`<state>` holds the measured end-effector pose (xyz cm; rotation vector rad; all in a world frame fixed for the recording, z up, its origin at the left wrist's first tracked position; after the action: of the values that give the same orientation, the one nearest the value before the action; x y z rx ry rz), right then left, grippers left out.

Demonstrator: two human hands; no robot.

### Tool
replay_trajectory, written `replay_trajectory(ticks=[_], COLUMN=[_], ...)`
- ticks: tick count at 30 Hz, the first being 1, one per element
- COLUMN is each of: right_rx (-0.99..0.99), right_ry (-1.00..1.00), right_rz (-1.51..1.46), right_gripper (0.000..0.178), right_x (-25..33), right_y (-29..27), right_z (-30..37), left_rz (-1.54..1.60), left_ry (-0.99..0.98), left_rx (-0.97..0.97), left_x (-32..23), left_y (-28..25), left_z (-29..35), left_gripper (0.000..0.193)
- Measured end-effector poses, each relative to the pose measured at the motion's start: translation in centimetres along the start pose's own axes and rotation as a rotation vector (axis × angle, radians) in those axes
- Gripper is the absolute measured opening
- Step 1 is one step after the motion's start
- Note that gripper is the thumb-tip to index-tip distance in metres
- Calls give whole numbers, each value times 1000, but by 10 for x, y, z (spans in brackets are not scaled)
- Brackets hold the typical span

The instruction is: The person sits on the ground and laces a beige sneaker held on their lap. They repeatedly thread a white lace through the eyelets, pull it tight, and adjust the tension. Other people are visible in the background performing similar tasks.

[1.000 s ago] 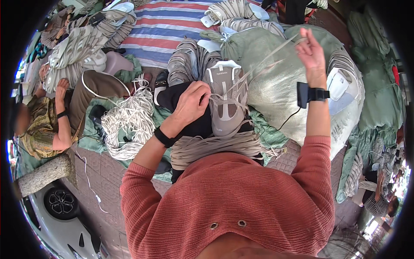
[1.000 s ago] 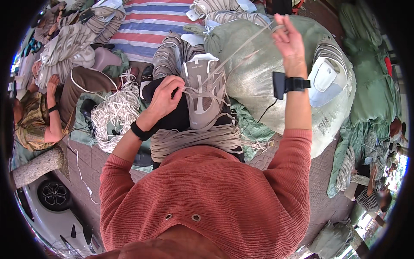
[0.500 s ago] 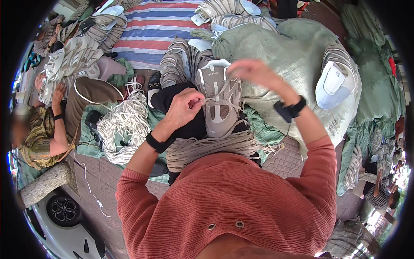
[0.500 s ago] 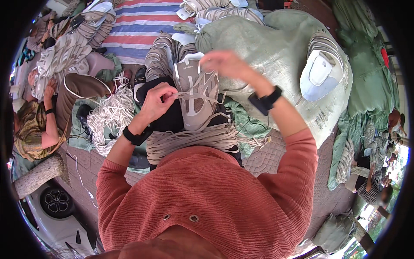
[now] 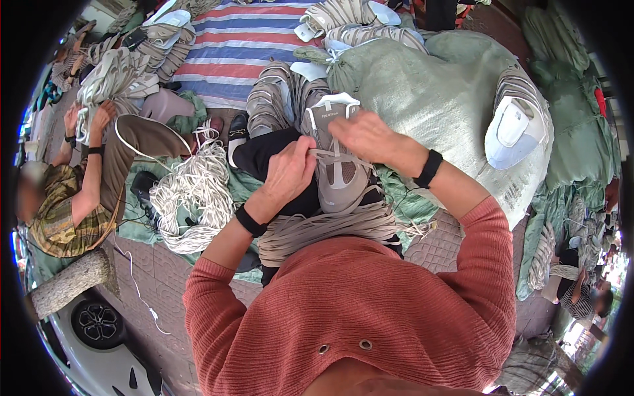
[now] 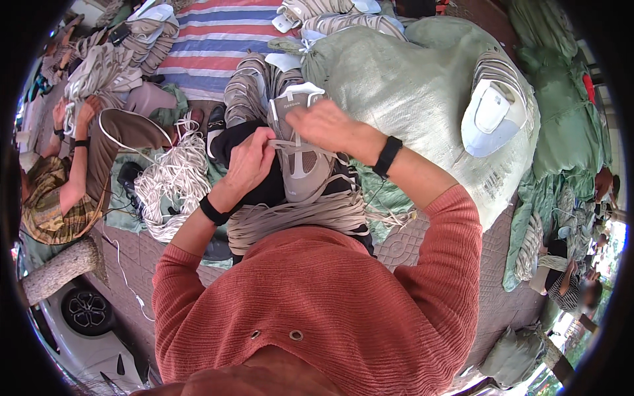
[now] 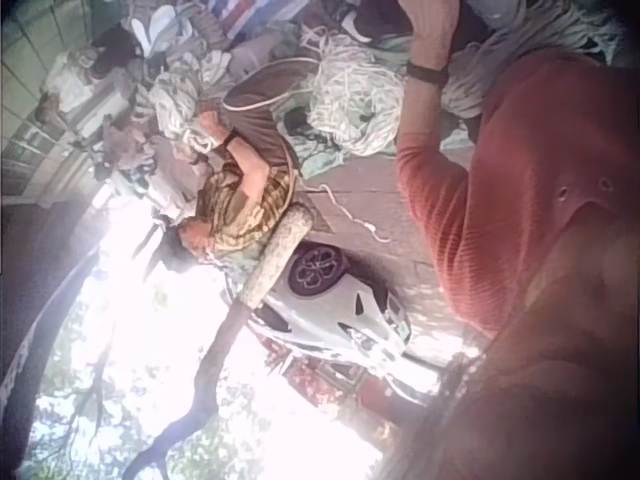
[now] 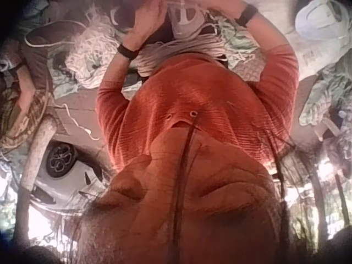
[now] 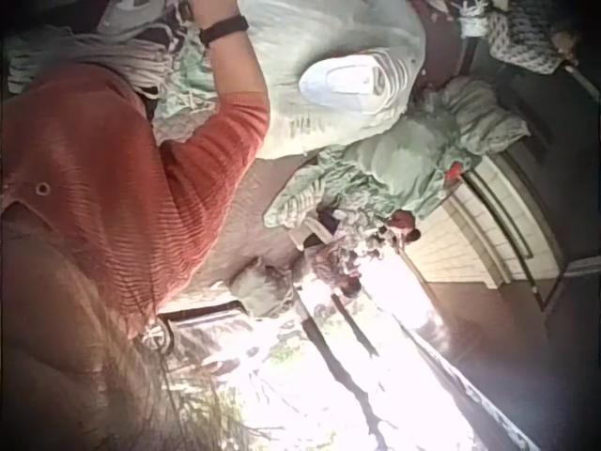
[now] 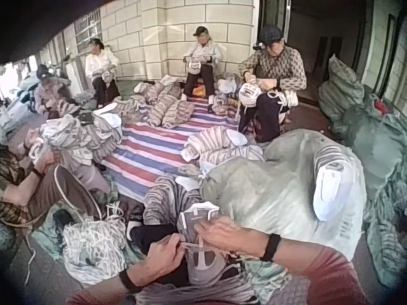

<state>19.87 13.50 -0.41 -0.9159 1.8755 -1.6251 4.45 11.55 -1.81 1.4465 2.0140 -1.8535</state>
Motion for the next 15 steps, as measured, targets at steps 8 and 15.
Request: replay_trajectory(ticks=[8,15], right_rx=[-297,-196], right_ry=[379,809], right_rz=[116,-1003], right_gripper=[7,20], right_x=[-105,-95], right_y=[-46,-6], right_z=[15,47], left_rz=[227,138], left_ry=[-62,-25], left_rx=[194,121], left_x=[2,7], left_y=[21,9], left_z=[-5,-23], left_gripper=[30,26])
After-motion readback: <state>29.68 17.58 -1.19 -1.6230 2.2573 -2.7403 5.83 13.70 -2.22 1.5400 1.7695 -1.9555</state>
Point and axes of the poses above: each hand's wrist, its own z-axis away from the middle knuckle, its own y-axis out of the palm, x = y × z, the point moved 6 cm from there along -z, towards the middle knuckle
